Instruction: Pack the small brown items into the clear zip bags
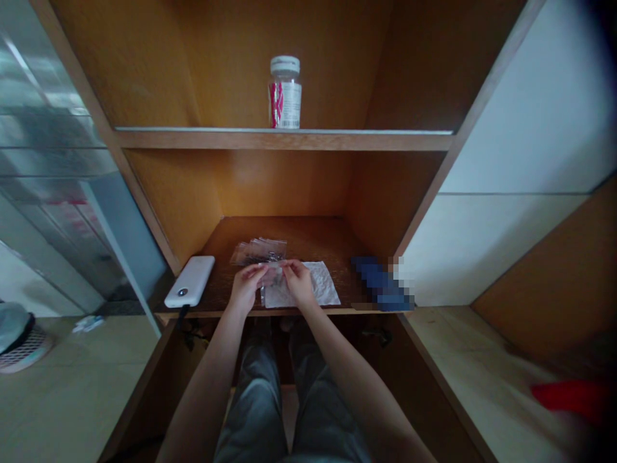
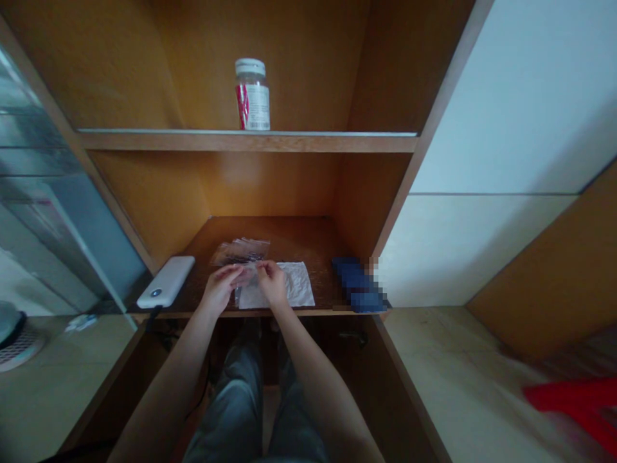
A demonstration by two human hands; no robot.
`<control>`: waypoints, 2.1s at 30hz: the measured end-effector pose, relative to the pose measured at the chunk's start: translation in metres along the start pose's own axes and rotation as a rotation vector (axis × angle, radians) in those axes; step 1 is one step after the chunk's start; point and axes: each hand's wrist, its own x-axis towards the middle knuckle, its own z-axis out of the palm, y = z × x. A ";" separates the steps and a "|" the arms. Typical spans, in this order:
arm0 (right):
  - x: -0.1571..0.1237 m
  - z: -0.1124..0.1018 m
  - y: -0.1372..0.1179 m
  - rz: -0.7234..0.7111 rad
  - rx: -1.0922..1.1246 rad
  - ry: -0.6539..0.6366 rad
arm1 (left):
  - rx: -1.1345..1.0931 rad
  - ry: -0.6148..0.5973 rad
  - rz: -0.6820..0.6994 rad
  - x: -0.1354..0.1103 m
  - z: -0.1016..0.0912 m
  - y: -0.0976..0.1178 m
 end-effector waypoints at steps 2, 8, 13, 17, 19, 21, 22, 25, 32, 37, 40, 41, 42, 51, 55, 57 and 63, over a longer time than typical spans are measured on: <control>-0.001 0.000 -0.001 -0.034 -0.004 -0.034 | 0.005 0.009 0.002 0.000 0.000 0.000; -0.004 -0.001 -0.006 -0.062 -0.040 -0.076 | 0.015 -0.010 0.018 0.000 0.000 0.000; -0.005 -0.001 -0.006 -0.088 -0.056 -0.104 | 0.071 -0.022 0.028 0.002 -0.003 -0.004; -0.004 -0.001 -0.004 -0.087 -0.058 -0.113 | 0.077 -0.012 0.030 0.003 -0.004 -0.007; -0.004 -0.001 -0.005 -0.097 -0.061 -0.122 | 0.087 -0.003 0.036 0.004 -0.005 -0.008; -0.005 -0.001 -0.006 -0.115 -0.075 -0.139 | 0.092 0.000 0.044 0.004 -0.005 -0.009; -0.005 -0.001 -0.007 -0.123 -0.086 -0.149 | 0.093 -0.001 0.048 0.004 -0.006 -0.009; -0.006 -0.001 -0.011 -0.132 -0.106 -0.162 | 0.089 -0.008 0.056 0.004 -0.006 -0.010; -0.007 -0.001 -0.013 -0.125 -0.095 -0.172 | 0.090 0.004 0.056 0.005 -0.007 -0.011; -0.007 0.000 -0.012 -0.127 -0.105 -0.166 | 0.117 0.008 0.064 0.005 -0.007 -0.011; -0.007 0.000 -0.010 -0.123 -0.095 -0.174 | 0.121 0.017 0.069 0.004 -0.005 -0.011; -0.008 0.000 -0.010 -0.122 -0.093 -0.174 | 0.124 0.018 0.070 0.004 -0.005 -0.010; -0.008 0.000 -0.010 -0.122 -0.094 -0.171 | 0.129 0.018 0.070 0.004 -0.005 -0.010; -0.009 -0.001 -0.012 -0.155 -0.159 -0.109 | 0.093 0.006 0.046 0.001 -0.002 -0.005; -0.008 0.000 -0.012 -0.163 -0.178 -0.078 | 0.047 0.012 0.043 -0.001 0.000 -0.002; -0.008 0.000 -0.012 -0.170 -0.179 -0.091 | 0.050 0.021 0.039 -0.001 0.000 -0.002; -0.008 -0.001 -0.012 -0.163 -0.182 -0.113 | 0.044 0.009 0.034 0.002 -0.002 -0.004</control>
